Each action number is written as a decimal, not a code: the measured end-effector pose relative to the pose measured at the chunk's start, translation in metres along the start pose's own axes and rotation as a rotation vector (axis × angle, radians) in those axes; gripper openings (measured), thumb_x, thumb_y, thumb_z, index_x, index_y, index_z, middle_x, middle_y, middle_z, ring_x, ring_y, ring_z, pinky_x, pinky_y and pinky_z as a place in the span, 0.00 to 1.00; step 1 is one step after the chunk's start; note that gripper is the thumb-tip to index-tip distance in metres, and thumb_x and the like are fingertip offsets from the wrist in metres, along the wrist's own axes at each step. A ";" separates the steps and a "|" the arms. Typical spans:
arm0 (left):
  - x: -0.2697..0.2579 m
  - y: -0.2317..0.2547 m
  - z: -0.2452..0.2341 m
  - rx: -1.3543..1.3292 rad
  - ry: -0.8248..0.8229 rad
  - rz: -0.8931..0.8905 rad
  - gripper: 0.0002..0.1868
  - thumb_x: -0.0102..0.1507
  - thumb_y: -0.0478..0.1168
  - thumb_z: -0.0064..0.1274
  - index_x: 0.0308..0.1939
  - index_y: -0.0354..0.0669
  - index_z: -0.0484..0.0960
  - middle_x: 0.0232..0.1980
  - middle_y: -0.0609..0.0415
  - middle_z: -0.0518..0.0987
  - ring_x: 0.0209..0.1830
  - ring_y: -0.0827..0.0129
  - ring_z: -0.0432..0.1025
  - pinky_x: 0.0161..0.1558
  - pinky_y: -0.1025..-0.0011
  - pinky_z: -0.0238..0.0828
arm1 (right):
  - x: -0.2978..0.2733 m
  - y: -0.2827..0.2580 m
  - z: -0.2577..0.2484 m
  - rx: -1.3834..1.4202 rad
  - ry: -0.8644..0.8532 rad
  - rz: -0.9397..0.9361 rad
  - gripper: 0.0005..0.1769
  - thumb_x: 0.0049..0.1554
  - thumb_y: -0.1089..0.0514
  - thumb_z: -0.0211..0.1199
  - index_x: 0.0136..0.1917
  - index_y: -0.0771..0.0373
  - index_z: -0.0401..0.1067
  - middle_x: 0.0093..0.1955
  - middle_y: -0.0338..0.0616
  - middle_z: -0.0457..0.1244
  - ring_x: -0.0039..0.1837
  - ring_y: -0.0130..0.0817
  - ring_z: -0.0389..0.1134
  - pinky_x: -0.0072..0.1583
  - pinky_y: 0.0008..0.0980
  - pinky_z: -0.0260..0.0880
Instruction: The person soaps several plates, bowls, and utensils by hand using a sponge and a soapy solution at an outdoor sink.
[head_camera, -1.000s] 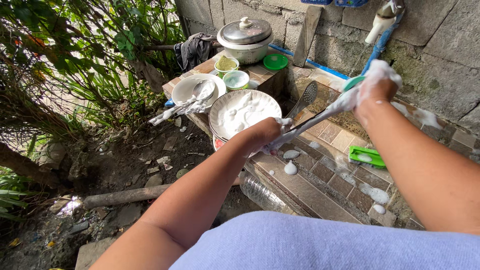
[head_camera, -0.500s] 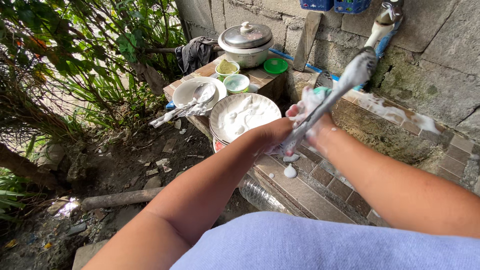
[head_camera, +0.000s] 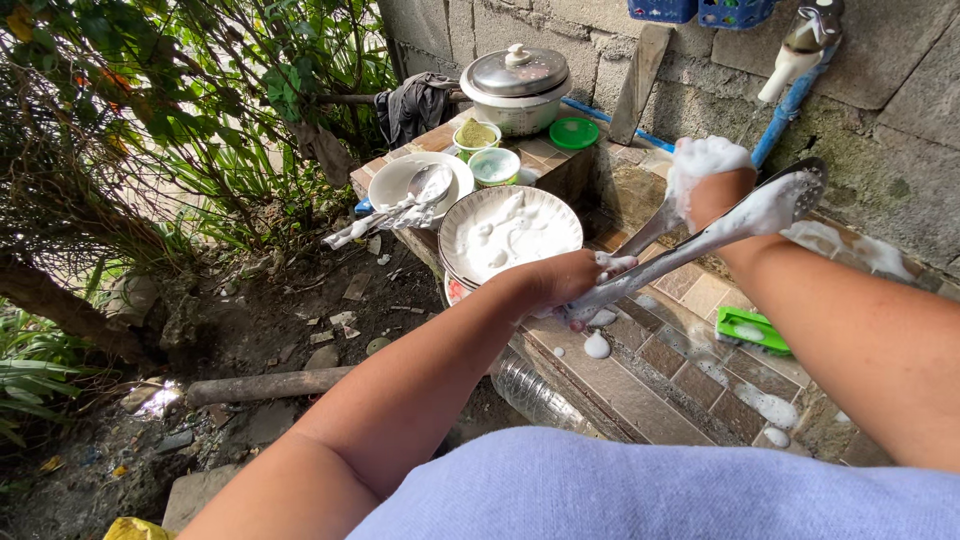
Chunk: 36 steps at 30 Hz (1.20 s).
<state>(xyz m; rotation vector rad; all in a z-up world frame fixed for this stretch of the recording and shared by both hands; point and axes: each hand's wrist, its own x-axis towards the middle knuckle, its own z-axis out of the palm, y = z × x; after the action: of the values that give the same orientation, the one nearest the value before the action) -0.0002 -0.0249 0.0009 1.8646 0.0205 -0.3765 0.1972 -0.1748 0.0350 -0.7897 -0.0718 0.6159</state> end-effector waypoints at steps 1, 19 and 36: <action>0.002 -0.003 -0.001 0.042 -0.001 0.046 0.24 0.70 0.35 0.36 0.69 0.56 0.71 0.28 0.50 0.79 0.20 0.69 0.75 0.20 0.68 0.76 | 0.000 -0.001 0.000 -0.010 0.042 -0.029 0.22 0.62 0.36 0.53 0.45 0.58 0.62 0.37 0.42 0.60 0.33 0.33 0.60 0.38 0.35 0.64; 0.001 -0.003 0.011 -0.106 0.013 -0.096 0.24 0.72 0.40 0.35 0.71 0.61 0.71 0.29 0.57 0.73 0.21 0.74 0.68 0.21 0.71 0.72 | -0.016 0.010 0.002 -0.075 0.161 -0.138 0.18 0.64 0.42 0.51 0.44 0.58 0.62 0.36 0.43 0.58 0.32 0.35 0.59 0.38 0.39 0.63; 0.007 -0.034 0.005 -0.710 -0.214 0.015 0.09 0.72 0.41 0.43 0.40 0.42 0.75 0.26 0.57 0.74 0.18 0.74 0.70 0.18 0.73 0.67 | -0.001 0.027 0.003 -0.048 0.103 -0.032 0.14 0.66 0.47 0.49 0.43 0.57 0.62 0.35 0.44 0.56 0.31 0.38 0.58 0.37 0.43 0.62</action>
<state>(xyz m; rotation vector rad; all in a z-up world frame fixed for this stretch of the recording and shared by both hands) -0.0014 -0.0202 -0.0337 1.1189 -0.0053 -0.4816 0.1825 -0.1586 0.0190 -0.8642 -0.0052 0.5443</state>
